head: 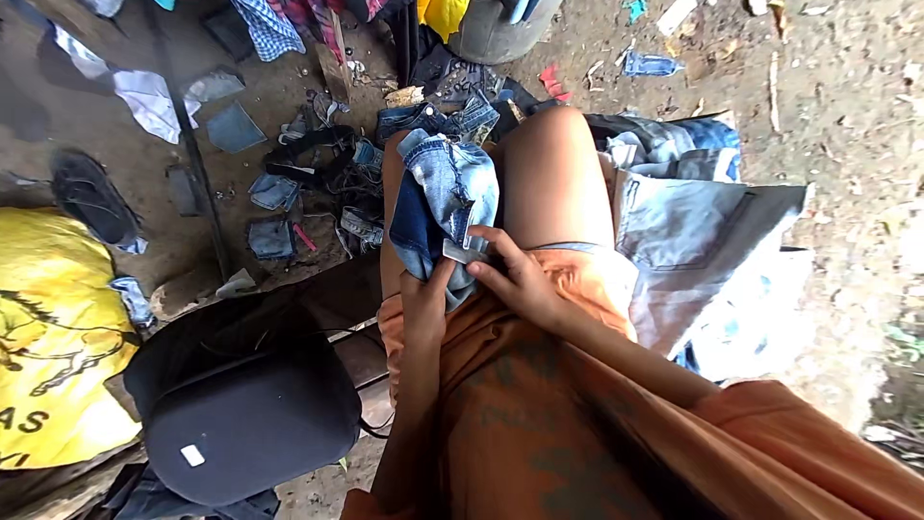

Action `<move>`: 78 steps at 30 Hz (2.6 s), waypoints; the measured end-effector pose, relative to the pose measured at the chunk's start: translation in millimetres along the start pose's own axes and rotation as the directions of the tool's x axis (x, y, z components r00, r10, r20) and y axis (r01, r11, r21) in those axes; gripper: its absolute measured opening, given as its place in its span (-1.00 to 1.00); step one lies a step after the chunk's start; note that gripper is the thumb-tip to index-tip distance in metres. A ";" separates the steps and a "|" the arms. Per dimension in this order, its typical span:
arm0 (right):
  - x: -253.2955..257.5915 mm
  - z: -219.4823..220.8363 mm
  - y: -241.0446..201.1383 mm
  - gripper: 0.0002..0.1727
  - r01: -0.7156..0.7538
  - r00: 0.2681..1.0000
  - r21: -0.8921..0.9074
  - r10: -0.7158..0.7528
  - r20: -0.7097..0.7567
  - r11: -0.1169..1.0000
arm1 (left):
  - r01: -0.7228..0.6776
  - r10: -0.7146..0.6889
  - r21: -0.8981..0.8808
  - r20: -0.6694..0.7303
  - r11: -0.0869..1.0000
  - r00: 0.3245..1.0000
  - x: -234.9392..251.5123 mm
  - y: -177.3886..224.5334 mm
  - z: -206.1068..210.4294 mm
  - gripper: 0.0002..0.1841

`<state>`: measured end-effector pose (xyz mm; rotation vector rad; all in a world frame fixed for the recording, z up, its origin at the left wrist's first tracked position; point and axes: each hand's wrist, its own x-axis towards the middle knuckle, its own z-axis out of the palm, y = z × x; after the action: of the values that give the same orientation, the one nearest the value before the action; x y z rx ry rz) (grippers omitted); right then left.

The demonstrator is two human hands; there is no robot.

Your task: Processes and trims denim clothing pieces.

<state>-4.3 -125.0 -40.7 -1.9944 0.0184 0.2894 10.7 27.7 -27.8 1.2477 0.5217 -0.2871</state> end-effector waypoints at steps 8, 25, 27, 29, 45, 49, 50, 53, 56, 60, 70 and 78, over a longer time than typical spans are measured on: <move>20.6 13.5 -9.9 -0.52 0.059 0.993 -0.128 -0.071 -0.097 0.990 | -0.007 0.007 0.003 -0.028 1.000 1.000 -1.0 -7.7 2.8 -0.87; 53.0 -29.8 4.8 -0.39 -0.682 0.731 0.684 0.233 0.641 0.257 | 0.045 -0.045 0.013 0.020 0.999 0.999 5.9 -1.4 -5.8 -0.76; 49.6 -32.6 7.7 -0.39 -0.646 0.763 0.652 0.309 0.568 0.396 | 0.050 -0.050 0.030 0.007 0.998 0.999 6.6 0.8 -5.8 -0.77; 39.6 -33.5 5.2 -0.47 -0.544 0.836 0.634 0.422 0.351 0.550 | 0.046 -0.046 0.046 0.002 0.998 0.999 6.5 3.6 -4.3 -0.79; 18.7 -20.0 10.3 -0.61 0.218 0.962 -0.278 -0.254 -0.101 0.936 | 0.137 -0.134 -0.060 0.060 0.989 0.989 3.8 10.9 -8.0 -0.65; 23.2 -41.9 9.1 -0.60 -0.055 0.985 0.272 0.097 -0.143 0.961 | 0.163 -0.159 -0.082 0.055 0.983 0.986 4.9 11.3 -10.2 -0.63; 23.2 -45.6 0.0 -0.60 -0.055 0.985 0.332 0.106 -0.138 0.942 | 0.176 -0.172 -0.088 0.052 0.980 0.984 4.6 12.7 -11.2 -0.62; 17.2 -47.3 -19.5 -0.57 0.097 0.995 0.202 -0.095 -0.018 0.975 | 0.195 -0.191 -0.112 0.047 0.974 0.980 4.1 15.7 -13.3 -0.67; 17.0 -31.1 -21.7 -0.51 0.282 0.959 -0.110 -0.276 0.070 0.953 | 0.180 -0.173 -0.120 0.068 0.976 0.983 4.5 15.4 -13.4 -0.68; 19.2 -18.3 -17.3 -0.58 0.343 0.938 -0.298 -0.342 0.056 0.891 | 0.154 -0.144 -0.125 0.087 0.980 0.986 3.5 13.2 -14.4 -0.70; 28.8 -55.5 -15.6 -0.52 -0.021 0.997 0.369 0.049 -0.067 0.929 | 0.169 -0.166 -0.131 0.036 0.977 0.985 4.6 18.6 -9.3 -0.73; 39.4 -40.5 -23.4 -0.49 0.298 0.914 -0.006 -0.283 0.289 0.955 | 0.113 -0.110 -0.134 0.026 0.984 0.994 4.1 19.7 -6.3 -0.78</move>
<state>45.2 -146.6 -12.0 -1.9544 -0.4711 0.3839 22.2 40.0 -15.1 1.0849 0.5871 -0.3512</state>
